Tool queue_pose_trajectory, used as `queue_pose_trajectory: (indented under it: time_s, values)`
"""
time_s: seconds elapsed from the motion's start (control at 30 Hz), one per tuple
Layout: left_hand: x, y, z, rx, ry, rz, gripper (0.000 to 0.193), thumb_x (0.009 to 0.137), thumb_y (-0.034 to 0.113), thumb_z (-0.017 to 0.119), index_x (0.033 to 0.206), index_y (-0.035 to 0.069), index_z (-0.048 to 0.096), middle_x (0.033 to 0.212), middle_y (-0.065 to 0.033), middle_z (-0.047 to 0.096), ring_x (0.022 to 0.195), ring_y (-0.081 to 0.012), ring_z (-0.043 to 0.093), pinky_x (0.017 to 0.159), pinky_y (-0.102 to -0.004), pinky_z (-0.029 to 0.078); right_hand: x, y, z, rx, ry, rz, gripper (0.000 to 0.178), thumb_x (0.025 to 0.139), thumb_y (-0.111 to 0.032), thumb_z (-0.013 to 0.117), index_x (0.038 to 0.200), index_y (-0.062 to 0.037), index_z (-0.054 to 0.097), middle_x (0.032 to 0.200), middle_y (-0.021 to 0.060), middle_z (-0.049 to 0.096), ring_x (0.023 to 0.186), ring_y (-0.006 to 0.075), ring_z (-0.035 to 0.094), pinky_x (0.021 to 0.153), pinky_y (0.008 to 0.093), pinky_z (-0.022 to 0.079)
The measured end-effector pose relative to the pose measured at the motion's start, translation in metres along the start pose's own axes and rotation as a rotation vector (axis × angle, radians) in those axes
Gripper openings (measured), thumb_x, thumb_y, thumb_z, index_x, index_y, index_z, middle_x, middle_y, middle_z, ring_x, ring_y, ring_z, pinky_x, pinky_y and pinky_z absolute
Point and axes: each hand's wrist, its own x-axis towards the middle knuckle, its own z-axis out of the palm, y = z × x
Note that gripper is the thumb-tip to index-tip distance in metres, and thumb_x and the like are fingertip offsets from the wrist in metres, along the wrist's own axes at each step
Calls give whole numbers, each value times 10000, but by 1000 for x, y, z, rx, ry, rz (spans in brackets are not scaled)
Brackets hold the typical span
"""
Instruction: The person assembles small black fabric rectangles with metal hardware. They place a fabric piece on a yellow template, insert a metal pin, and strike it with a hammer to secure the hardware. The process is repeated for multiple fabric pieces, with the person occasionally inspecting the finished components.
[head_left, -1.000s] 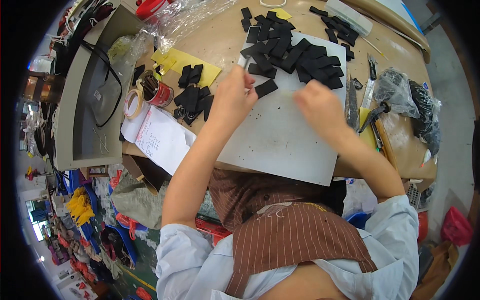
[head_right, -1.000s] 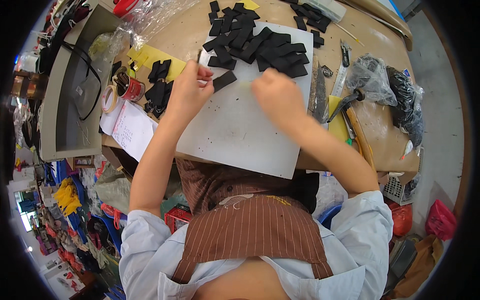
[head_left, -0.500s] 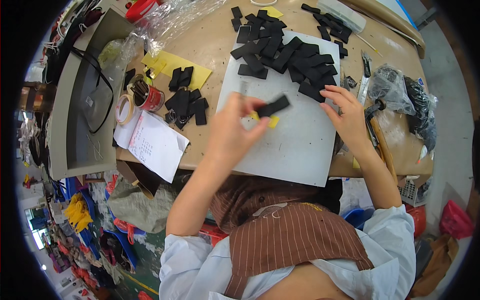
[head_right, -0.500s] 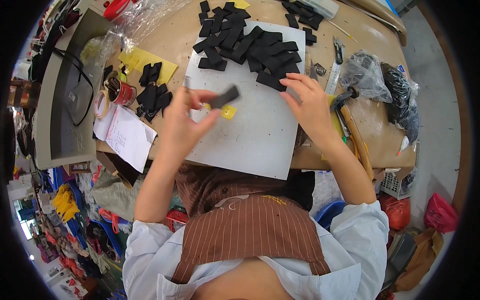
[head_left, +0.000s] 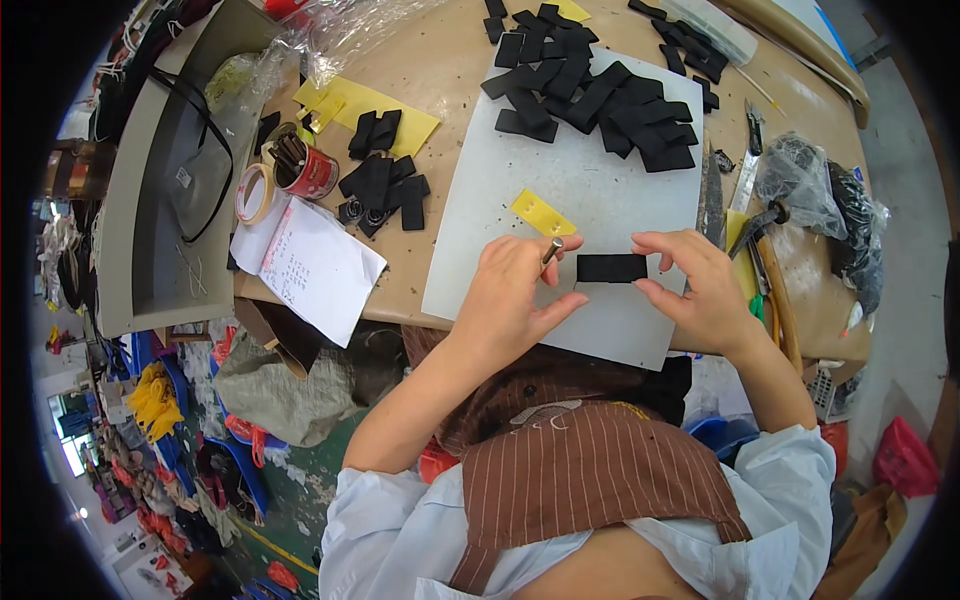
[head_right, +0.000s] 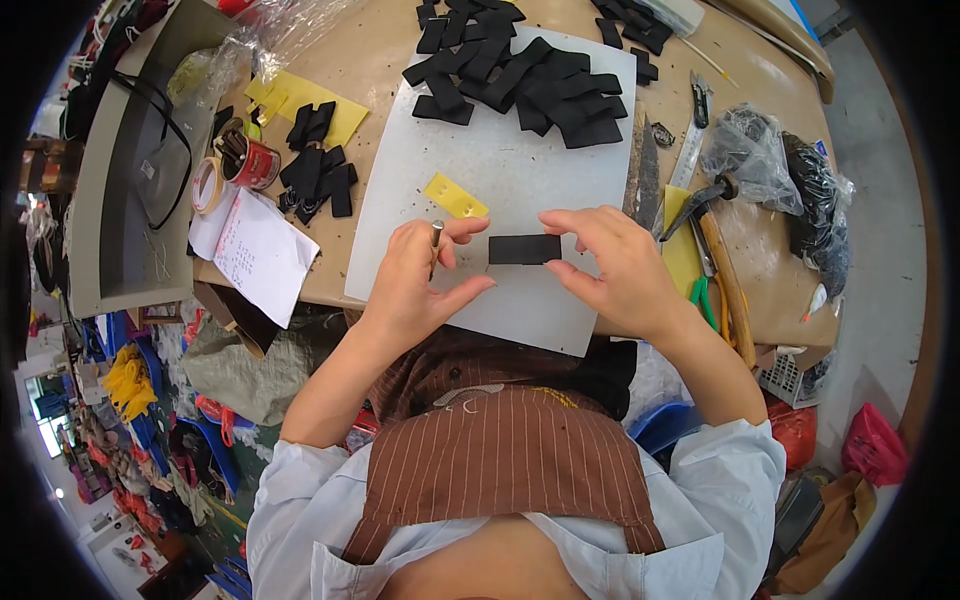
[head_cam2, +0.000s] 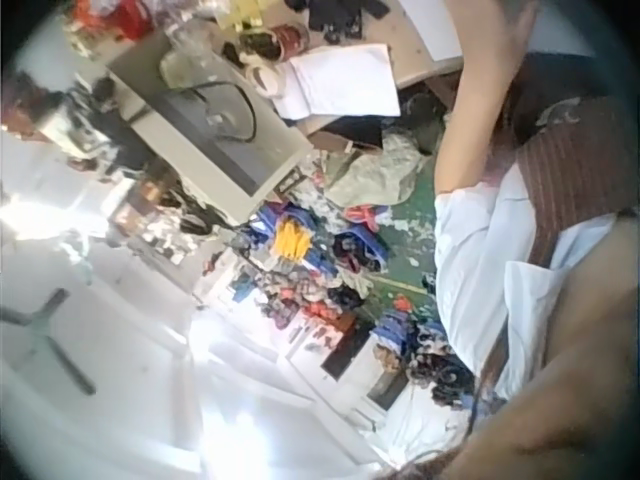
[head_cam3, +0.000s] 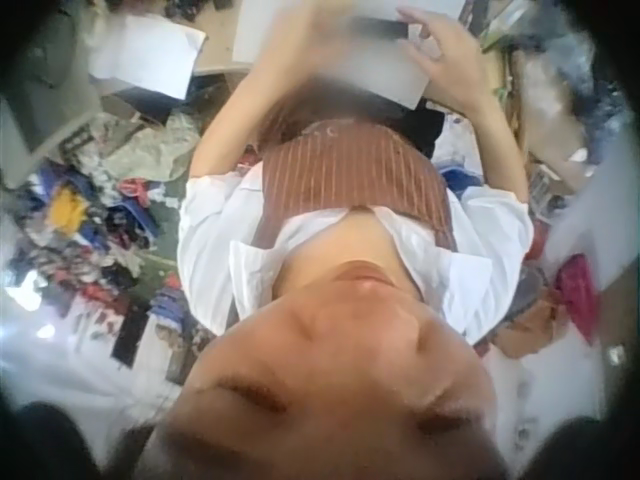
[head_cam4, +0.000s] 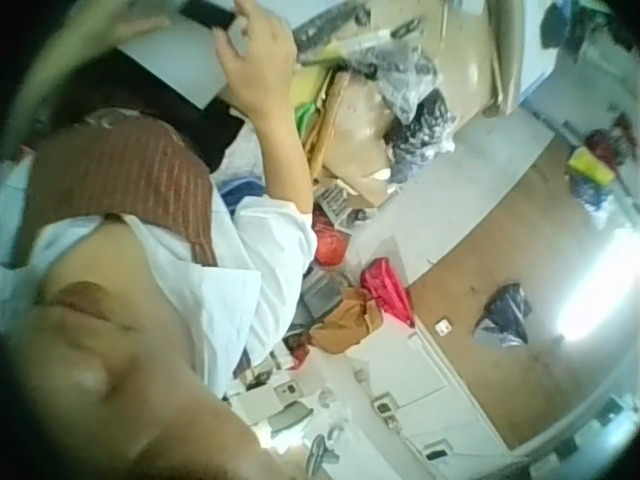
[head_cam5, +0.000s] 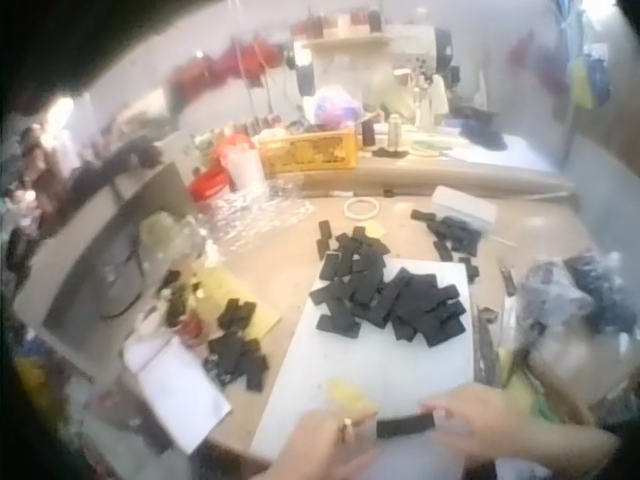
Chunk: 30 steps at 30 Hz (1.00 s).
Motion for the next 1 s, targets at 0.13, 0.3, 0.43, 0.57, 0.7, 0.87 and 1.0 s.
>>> queue_pose_trajectory:
  time_s: [0.13, 0.3, 0.43, 0.57, 0.7, 0.87, 1.0]
  values:
    - [5, -2, 4, 17, 9, 45, 474, 696, 116, 821, 820, 104, 364, 1105, -95, 695, 884, -238, 597, 913, -376, 378, 1, -4, 0, 10, -20, 13, 490, 722, -67, 744, 1189, -82, 600, 996, 53, 670, 786, 220, 599, 687, 329, 513]
    - [7, -8, 15, 72, 24, 61, 396, 714, 122, 805, 897, 86, 457, 889, -2, 665, 788, -189, 611, 933, -421, 319, 3, -4, 4, -6, -35, 16, 509, 710, -73, 747, 1196, -76, 594, 993, 63, 663, 798, 239, 601, 697, 351, 514]
    - [10, -9, 18, 80, 18, 33, 361, 721, 119, 798, 887, 84, 479, 822, 29, 656, 754, -179, 610, 936, -438, 295, 0, 2, 7, -51, -40, -5, 553, 700, -81, 750, 1224, -77, 575, 1002, 66, 659, 822, 258, 595, 742, 368, 500]
    - [12, -6, 15, 121, -58, -9, 396, 734, 122, 802, 842, 96, 422, 933, -1, 711, 766, -158, 621, 932, -414, 269, -3, 2, 7, -14, -19, 27, 592, 703, -78, 746, 1261, -86, 549, 1009, 54, 660, 841, 266, 591, 773, 381, 482]
    - [14, -5, 14, 120, -66, -12, 386, 739, 117, 798, 852, 91, 431, 899, 7, 697, 773, -159, 627, 939, -413, 269, -6, 8, 6, 10, -51, 26, 549, 716, -64, 719, 1244, -107, 572, 1049, 29, 665, 863, 250, 593, 791, 368, 457]
    - [12, -8, 16, 95, -51, 1, 376, 757, 117, 790, 852, 86, 427, 889, 0, 691, 781, -160, 630, 959, -417, 268, -9, 22, -6, -168, -108, -165, 359, 716, -50, 664, 1053, -167, 698, 1130, -26, 667, 906, 211, 583, 820, 339, 421]
    - [11, -9, 16, 89, -67, -16, 383, 760, 116, 789, 846, 89, 417, 913, 0, 698, 778, -152, 629, 965, -419, 266, -8, 21, -2, -227, -86, -172, 302, 716, -48, 646, 963, -198, 734, 1141, -49, 666, 936, 209, 568, 828, 337, 412]
